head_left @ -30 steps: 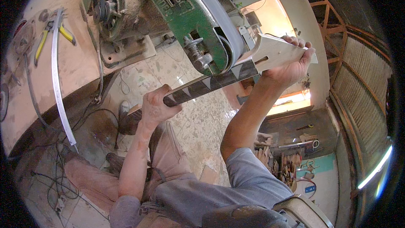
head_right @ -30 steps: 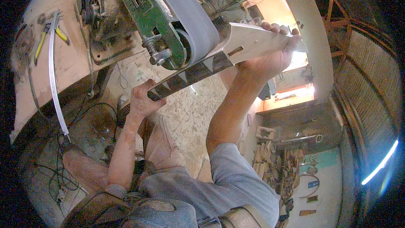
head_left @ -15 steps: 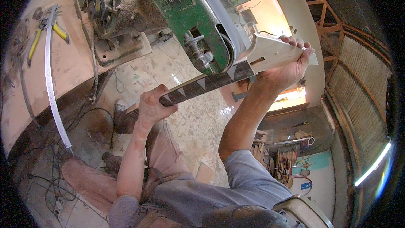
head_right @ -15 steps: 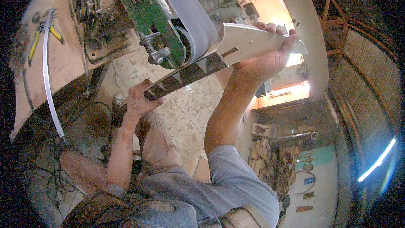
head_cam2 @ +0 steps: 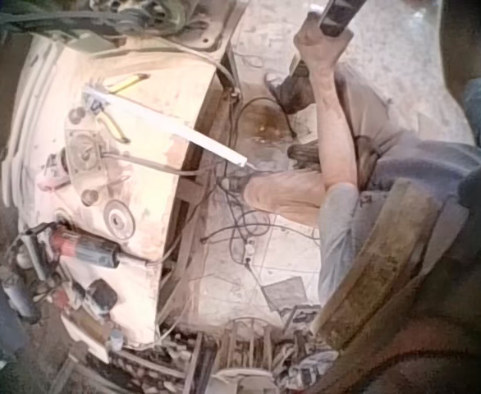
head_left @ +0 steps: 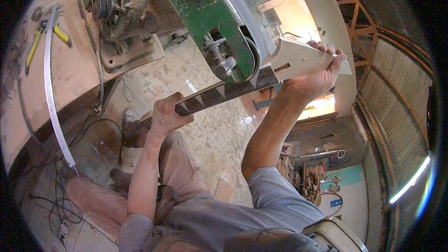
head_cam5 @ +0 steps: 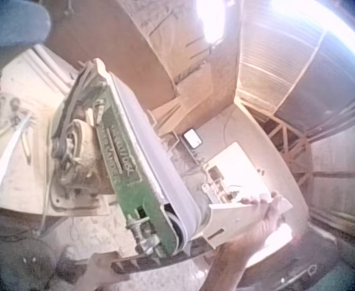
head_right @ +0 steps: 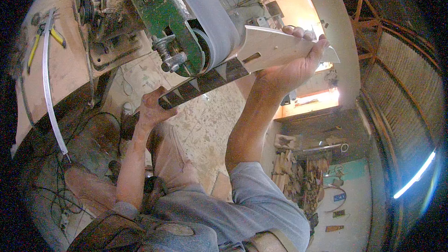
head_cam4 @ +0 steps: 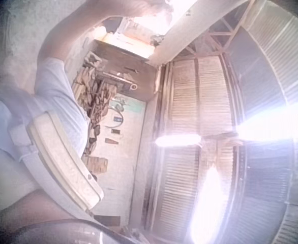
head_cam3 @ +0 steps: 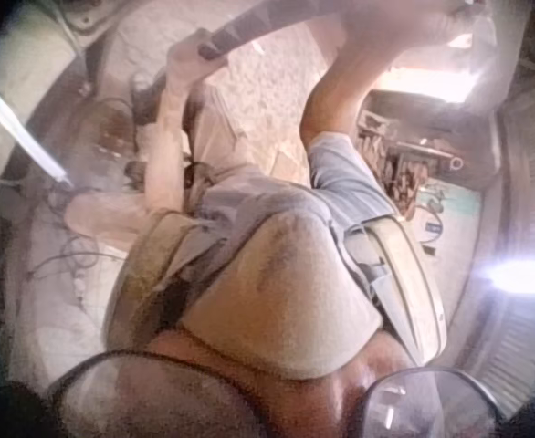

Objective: The person sands the surfaces of a wooden guitar neck using a belt sander. They measure the thickness of the neck with a caliper between sanding passes.

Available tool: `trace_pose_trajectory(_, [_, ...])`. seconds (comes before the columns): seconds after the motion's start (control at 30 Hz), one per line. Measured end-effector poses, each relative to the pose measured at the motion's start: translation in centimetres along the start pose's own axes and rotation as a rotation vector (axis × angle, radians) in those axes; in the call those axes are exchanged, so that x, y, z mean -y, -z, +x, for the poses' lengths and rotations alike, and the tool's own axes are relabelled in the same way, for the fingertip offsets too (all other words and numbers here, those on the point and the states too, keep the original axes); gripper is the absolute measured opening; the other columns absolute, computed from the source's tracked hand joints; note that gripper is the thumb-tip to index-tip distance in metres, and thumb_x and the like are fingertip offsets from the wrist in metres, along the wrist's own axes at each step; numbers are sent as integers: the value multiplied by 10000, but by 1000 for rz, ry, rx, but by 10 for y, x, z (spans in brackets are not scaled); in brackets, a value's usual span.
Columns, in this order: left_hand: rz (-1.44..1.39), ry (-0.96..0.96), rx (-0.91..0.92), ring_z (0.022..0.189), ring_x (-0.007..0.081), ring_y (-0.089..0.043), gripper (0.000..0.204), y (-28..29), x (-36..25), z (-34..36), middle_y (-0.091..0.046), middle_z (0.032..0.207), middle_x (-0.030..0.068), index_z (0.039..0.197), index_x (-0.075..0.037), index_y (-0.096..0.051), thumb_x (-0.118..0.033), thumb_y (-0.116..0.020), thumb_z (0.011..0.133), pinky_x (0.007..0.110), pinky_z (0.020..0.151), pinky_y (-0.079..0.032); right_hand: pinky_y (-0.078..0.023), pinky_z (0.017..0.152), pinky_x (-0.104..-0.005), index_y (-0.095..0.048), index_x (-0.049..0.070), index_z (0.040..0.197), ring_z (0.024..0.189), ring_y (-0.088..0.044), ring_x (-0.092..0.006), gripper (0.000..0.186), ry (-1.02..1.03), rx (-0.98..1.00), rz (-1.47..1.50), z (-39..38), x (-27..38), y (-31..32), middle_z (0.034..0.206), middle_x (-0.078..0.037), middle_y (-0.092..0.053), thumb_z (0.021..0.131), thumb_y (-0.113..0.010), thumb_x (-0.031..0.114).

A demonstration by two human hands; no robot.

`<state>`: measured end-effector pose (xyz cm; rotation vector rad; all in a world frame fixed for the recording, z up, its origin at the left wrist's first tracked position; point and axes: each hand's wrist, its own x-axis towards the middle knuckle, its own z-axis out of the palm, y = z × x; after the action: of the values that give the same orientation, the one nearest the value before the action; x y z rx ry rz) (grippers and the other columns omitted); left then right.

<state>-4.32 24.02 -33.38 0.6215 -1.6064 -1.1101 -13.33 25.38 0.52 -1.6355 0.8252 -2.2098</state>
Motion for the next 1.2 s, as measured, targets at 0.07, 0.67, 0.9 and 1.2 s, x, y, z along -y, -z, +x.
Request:
trace_pose_trajectory(0.07, [-8, 15, 19, 772, 331, -714, 517, 0, 0, 1, -718, 855, 157, 982, -13, -645, -311, -833, 603, 395, 724, -574, -554, 837, -398, -494, 108, 1050, 838, -599, -205, 202, 9, 7, 6, 0, -1, 1, 856, -39, -563, 1104, -455, 299])
trace_pose_trajectory(0.67, [13, 4, 44, 801, 346, -712, 549, 0, 6, -2, -715, 878, 183, 1012, 0, -644, -288, -859, 597, 403, 751, -573, -583, 843, -400, -500, 112, 980, 847, -632, -188, 221, 10, -16, -91, -7, 1, -6, 854, -23, -586, 1112, -426, 274])
trace_pose_trajectory(0.9, [-67, 32, 73, 786, 345, -712, 532, 0, 8, -2, -715, 864, 180, 1008, -1, -636, -261, -858, 600, 403, 756, -573, -564, 858, -400, -497, 101, 957, 851, -620, -191, 259, 18, -17, -116, -9, 1, -4, 848, -32, -569, 1117, -409, 285])
trace_pose_trajectory(1.2, [-90, 33, 89, 777, 334, -717, 516, 2, 12, -3, -715, 852, 171, 982, 7, -640, -261, -858, 599, 392, 745, -574, -515, 775, -338, -553, 121, 949, 793, -613, -178, 328, 55, -123, -229, -10, -6, -7, 814, -49, -607, 1069, -520, 425])
